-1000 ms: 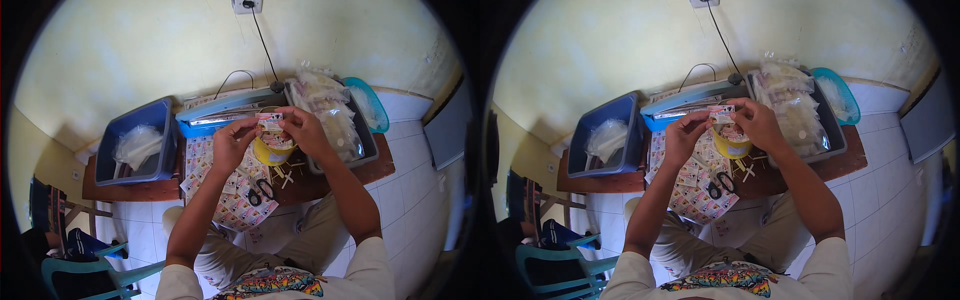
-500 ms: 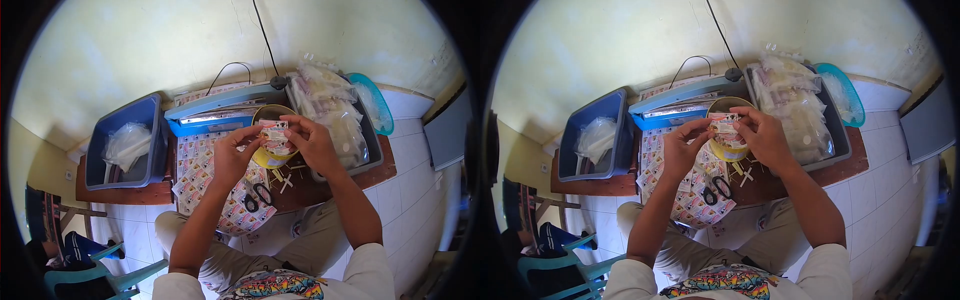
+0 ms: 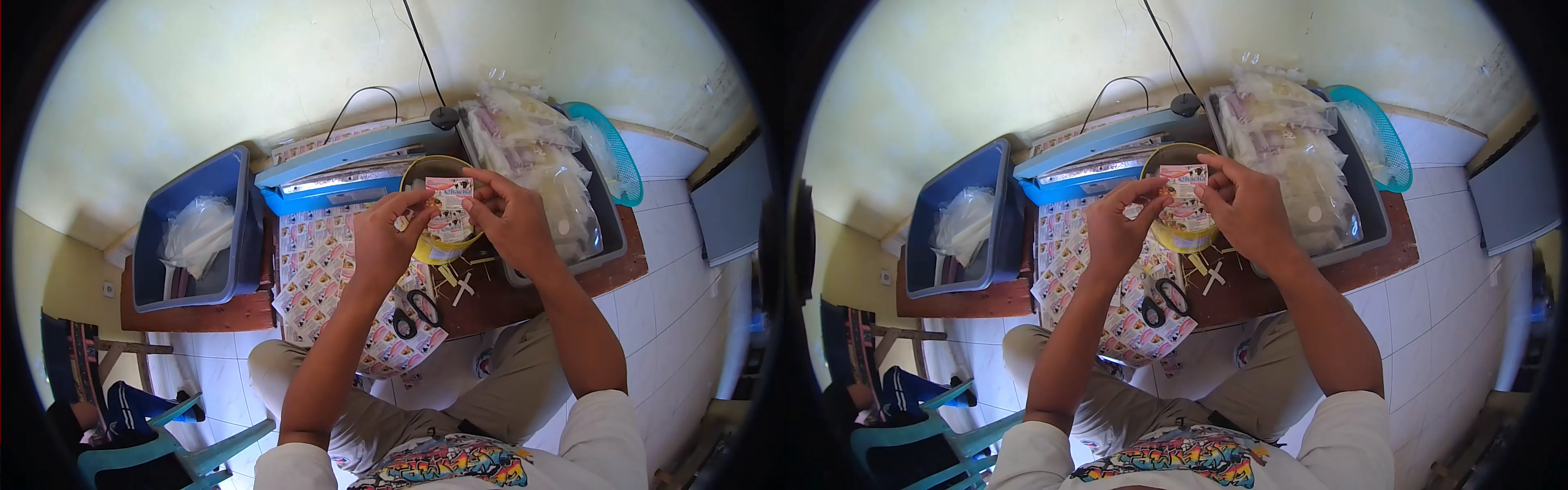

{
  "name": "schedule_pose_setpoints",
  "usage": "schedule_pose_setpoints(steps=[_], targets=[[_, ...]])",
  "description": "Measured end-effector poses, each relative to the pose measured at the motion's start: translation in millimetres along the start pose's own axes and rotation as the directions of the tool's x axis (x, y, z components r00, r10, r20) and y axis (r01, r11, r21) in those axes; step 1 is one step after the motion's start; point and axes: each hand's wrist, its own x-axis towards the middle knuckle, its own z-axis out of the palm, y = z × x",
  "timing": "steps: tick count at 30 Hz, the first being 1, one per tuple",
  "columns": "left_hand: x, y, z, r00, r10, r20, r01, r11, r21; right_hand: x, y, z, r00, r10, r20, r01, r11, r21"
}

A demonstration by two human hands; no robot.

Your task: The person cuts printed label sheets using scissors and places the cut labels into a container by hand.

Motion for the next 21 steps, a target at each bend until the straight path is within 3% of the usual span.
schedule_pose_setpoints(steps=[8,21], targets=[[-1.4,-0.5,4.6,0.967,0.256,0.015,-0.253,0.944,0.212,-2.6,-6.2,-2.5,0.999,0.013,-0.042,-0.017,0.995,-0.094],[-9.6,-3.3,1.0,0.95,0.293,0.109,-0.312,0.908,0.281,-10.4,-4.8,-0.9,0.999,0.001,-0.054,-0.01,0.986,-0.168]])
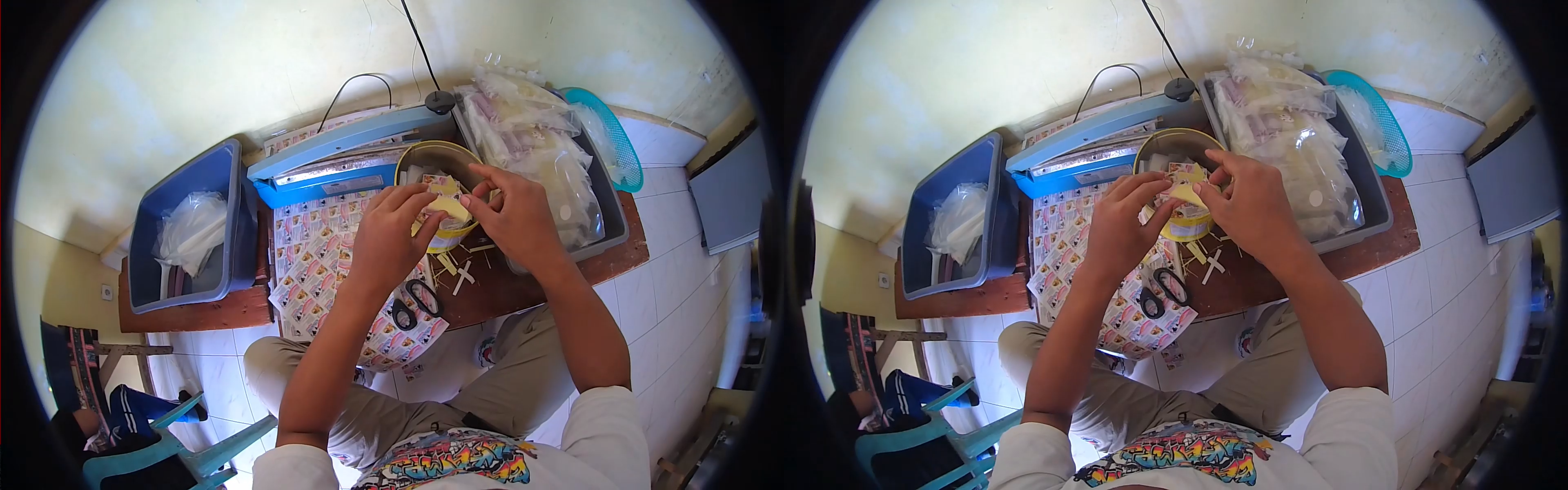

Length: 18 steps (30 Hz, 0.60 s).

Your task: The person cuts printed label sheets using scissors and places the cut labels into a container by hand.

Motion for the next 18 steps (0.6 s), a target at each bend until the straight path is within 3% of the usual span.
schedule_pose_setpoints(steps=[9,18], targets=[[-2.8,2.9,-5.3,0.999,0.003,0.039,-0.002,1.0,-0.031,-4.2,-4.8,0.2,1.0,-0.009,-0.026,0.007,0.998,-0.06],[-2.7,6.0,-15.1,0.999,-0.003,-0.035,0.0,0.997,-0.075,-10.8,-22.1,9.1,0.997,-0.072,-0.03,0.073,0.996,0.045]])
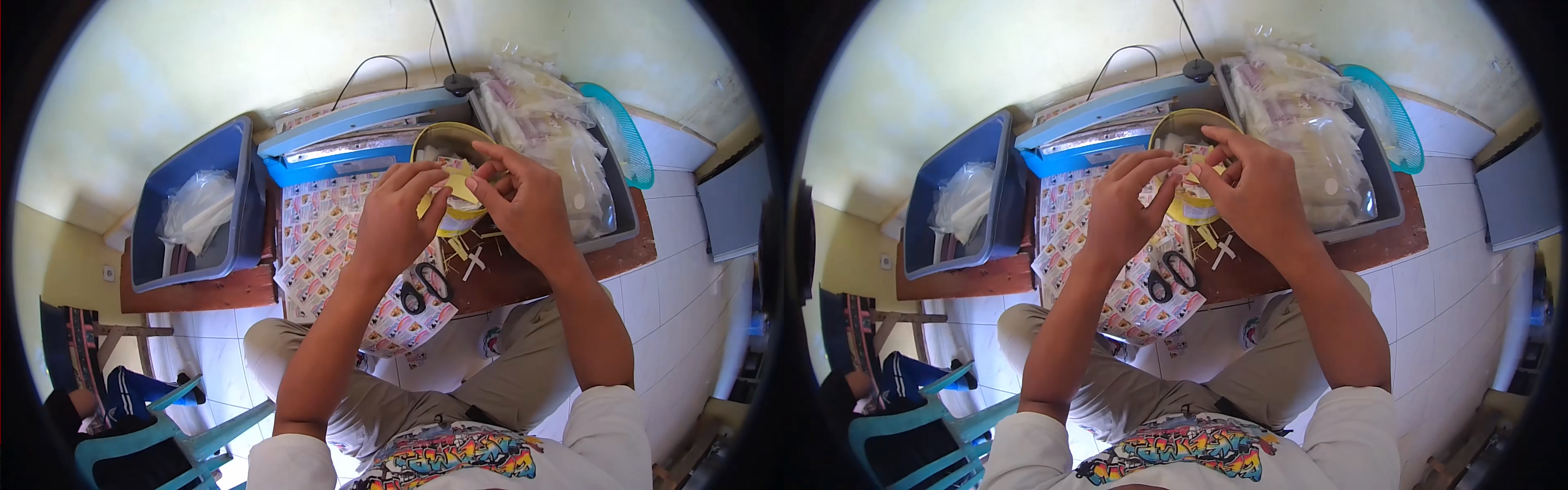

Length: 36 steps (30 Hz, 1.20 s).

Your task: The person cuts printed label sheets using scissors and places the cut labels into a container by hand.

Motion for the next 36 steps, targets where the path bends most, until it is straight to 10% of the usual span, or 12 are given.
schedule_pose_setpoints(steps=[17,36], targets=[[-34.4,11.7,-75.5,0.976,-0.045,-0.215,0.076,0.987,0.142,-22.1,-35.1,54.1,0.966,-0.241,0.097,0.216,0.952,0.215],[-128.0,-30.0,-64.6,0.888,-0.457,-0.048,0.456,0.863,0.22,-47.7,-9.9,121.3,0.896,-0.263,0.358,0.237,0.964,0.117]])
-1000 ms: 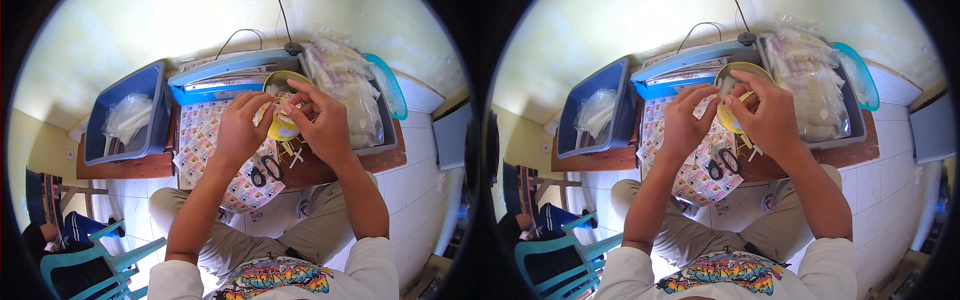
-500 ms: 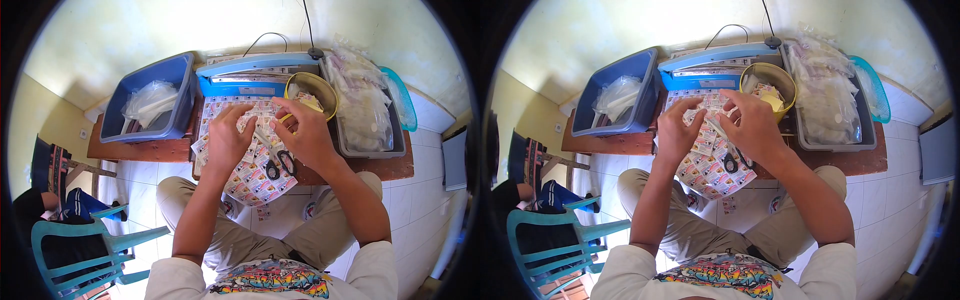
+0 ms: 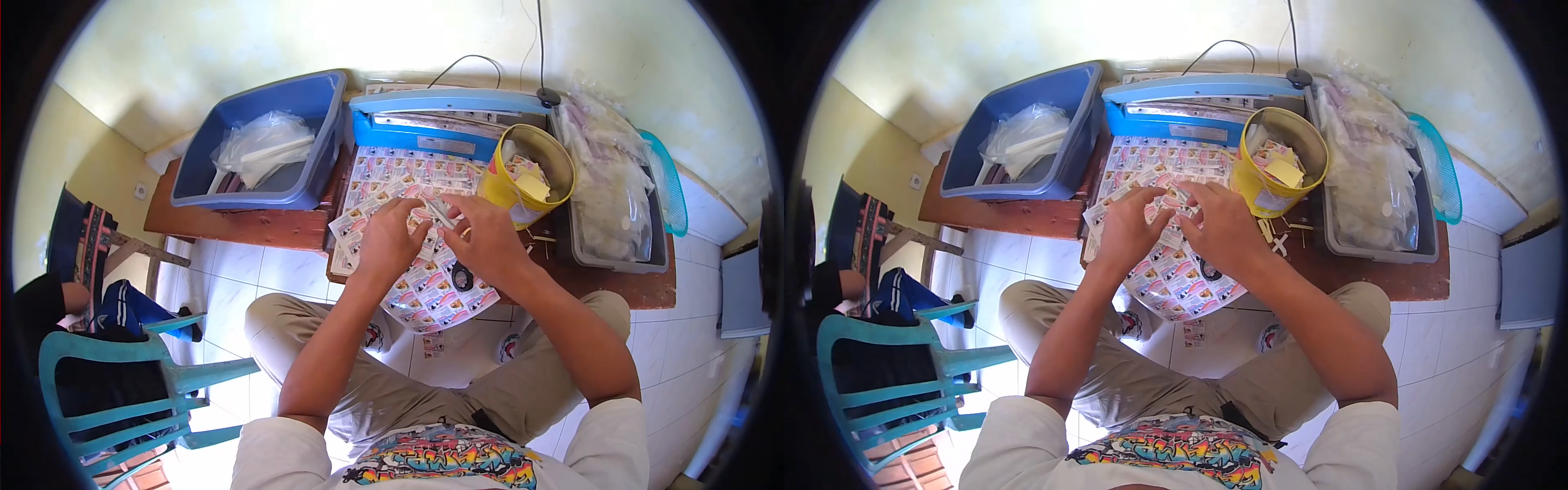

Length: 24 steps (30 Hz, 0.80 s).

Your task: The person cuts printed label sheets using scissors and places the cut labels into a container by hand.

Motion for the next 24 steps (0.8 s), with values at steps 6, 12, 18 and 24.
schedule_pose_setpoints(steps=[6,12,18,24], targets=[[-13.2,-15.9,16.7,0.999,-0.019,0.036,0.019,1.0,0.009,-8.6,18.2,23.4,0.996,-0.031,0.082,0.04,0.993,-0.109],[-23.1,-29.8,40.2,0.999,-0.042,0.032,0.039,0.995,0.089,-10.7,31.5,30.9,0.977,0.036,0.21,-0.003,0.988,-0.154],[-18.8,-40.5,45.0,0.99,-0.13,0.06,0.131,0.991,-0.025,-9.4,40.5,32.4,0.96,0.089,0.265,-0.037,0.98,-0.195],[-17.3,-50.2,44.2,0.986,-0.167,0.028,0.169,0.979,-0.112,-8.6,42.3,29.6,0.954,0.119,0.276,-0.062,0.976,-0.207]])
